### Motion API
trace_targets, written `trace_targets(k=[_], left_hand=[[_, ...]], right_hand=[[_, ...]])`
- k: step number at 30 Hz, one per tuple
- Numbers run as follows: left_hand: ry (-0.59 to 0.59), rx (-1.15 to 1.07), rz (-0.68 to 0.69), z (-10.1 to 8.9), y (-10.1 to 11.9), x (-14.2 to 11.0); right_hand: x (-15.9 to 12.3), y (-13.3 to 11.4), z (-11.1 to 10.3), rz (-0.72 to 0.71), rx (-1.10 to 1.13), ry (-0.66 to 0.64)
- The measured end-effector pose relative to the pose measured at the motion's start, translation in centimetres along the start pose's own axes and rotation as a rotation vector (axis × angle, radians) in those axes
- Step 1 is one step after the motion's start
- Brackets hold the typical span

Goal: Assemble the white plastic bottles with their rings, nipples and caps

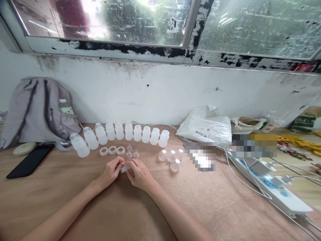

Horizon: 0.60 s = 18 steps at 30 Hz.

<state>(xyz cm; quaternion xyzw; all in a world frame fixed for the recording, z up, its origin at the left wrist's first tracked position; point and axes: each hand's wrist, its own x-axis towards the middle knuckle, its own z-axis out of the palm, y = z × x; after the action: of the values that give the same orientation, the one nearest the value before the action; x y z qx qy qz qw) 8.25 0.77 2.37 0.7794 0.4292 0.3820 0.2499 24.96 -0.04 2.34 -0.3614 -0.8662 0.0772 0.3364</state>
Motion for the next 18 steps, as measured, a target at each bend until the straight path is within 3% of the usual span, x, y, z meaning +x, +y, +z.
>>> trace_targets(k=[4, 8, 18], left_hand=[[0.120, -0.406, -0.250, 1.7, 0.8, 0.1], [0.172, -0.633, -0.368, 2.7, 1.2, 0.0], [-0.014, -0.648, -0.303, 2.1, 1.8, -0.1]], right_hand=[[-0.2, 0.5, 0.5, 0.034, 0.048, 0.114], [-0.5, 0.9, 0.8, 0.074, 0.057, 0.144], [0.3, 1.3, 0.7, 0.440, 0.178, 0.286]])
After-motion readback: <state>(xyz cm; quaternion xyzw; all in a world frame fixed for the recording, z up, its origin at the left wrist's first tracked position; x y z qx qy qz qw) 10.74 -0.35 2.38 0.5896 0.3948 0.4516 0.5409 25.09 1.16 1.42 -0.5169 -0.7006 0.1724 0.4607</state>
